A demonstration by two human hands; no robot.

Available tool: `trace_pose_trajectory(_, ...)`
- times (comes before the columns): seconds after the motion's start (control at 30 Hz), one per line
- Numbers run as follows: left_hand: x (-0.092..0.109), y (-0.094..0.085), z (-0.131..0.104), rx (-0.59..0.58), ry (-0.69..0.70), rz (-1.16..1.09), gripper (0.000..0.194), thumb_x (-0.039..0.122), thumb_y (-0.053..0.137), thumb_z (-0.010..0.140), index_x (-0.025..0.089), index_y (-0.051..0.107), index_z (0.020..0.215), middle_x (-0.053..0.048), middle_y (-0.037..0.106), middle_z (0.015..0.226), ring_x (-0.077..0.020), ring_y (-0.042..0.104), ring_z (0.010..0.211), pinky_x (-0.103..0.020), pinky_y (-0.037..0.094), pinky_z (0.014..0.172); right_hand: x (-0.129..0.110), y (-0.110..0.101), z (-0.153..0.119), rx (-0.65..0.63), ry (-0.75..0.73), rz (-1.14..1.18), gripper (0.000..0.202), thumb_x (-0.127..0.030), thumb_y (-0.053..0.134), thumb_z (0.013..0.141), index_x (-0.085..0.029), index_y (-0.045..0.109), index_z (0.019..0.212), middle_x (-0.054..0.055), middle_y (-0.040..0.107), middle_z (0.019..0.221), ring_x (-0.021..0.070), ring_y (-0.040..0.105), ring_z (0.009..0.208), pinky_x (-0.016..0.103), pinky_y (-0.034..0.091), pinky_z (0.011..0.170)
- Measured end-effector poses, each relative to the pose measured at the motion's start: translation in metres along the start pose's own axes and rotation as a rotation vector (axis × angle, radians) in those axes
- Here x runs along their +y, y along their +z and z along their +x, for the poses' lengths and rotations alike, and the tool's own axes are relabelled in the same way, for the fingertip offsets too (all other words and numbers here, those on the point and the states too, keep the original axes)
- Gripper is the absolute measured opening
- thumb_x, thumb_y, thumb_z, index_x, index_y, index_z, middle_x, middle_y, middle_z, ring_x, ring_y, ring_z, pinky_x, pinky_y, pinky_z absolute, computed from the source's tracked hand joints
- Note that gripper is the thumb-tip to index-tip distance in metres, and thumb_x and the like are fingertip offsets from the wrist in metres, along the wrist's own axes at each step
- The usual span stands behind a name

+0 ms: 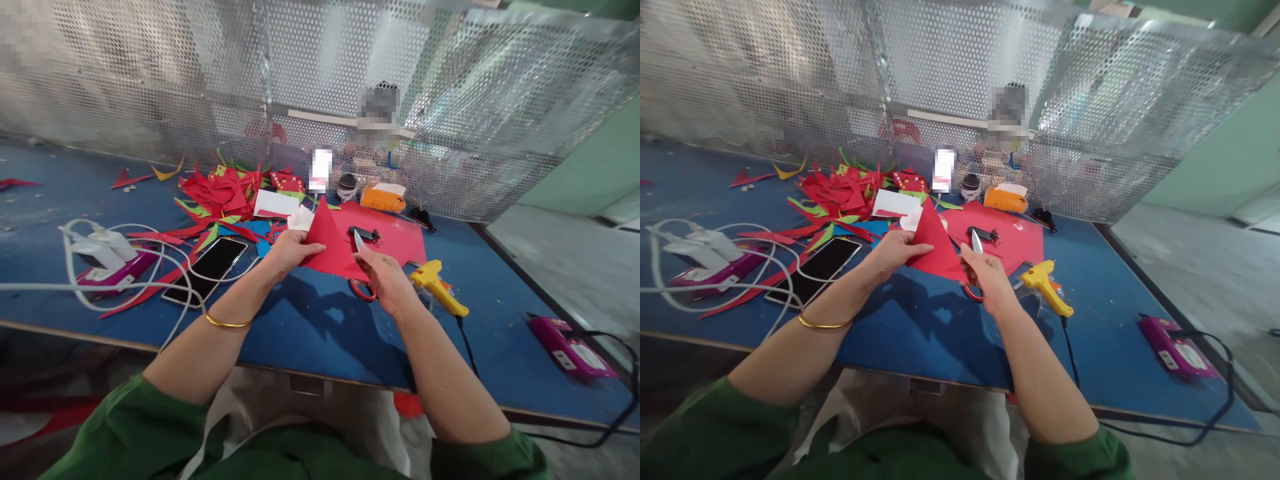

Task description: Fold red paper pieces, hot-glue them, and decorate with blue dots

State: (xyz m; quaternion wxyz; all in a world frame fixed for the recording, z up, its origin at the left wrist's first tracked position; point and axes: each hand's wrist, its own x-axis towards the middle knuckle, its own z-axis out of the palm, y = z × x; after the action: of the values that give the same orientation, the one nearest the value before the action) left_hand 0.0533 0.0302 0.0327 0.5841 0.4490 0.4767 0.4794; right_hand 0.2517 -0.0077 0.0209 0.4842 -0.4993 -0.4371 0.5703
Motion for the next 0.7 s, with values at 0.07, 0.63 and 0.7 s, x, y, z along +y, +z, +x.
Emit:
trace_pose_trajectory(0.07, -0.0001, -0.0003, 0.0004, -0.005, 0.002, 0.008, 0.008, 0.012, 0.081, 0.066, 0.016, 0.076, 0.070, -0.008, 0.074, 0.068, -0.0163, 0.065, 0.057, -0.029, 0.054, 0.058, 0.0016, 0.0010, -0.0020, -0.031, -0.018, -0.047, 0.045, -0.058, 0.083, 0.059, -0.018, 0.074, 0.075, 0.002, 0.070, 0.061, 0.0143, 0.065, 0.053, 0.024, 0.050, 0.049)
trace_pose_trajectory(0.63, -0.0022, 0.0023, -0.0043, -0.219, -0.218, 0.029, 0.010, 0.019, 0.076, 0.071, 0.013, 0.069, 0.074, 0.003, 0.057, 0.051, -0.0035, 0.038, 0.036, -0.018, 0.020, 0.037, -0.0017, -0.0005, -0.0016, 0.016, -0.913, -0.601, 0.020, -0.028, 0.075, 0.078, -0.029, 0.076, 0.098, 0.005, 0.073, 0.115, 0.0255, 0.062, 0.116, 0.044, 0.044, 0.105)
trace_pose_trajectory(0.7, -0.0038, 0.0041, -0.0054, -0.220, -0.218, 0.055, 0.018, 0.024, 0.077, 0.071, 0.014, 0.072, 0.085, -0.001, 0.068, 0.063, -0.0073, 0.050, 0.042, -0.018, 0.027, 0.039, 0.0010, 0.0011, -0.0022, 0.053, -0.851, -0.569, 0.006, -0.032, 0.074, 0.079, -0.027, 0.077, 0.079, 0.002, 0.076, 0.093, 0.0245, 0.068, 0.098, 0.041, 0.050, 0.094)
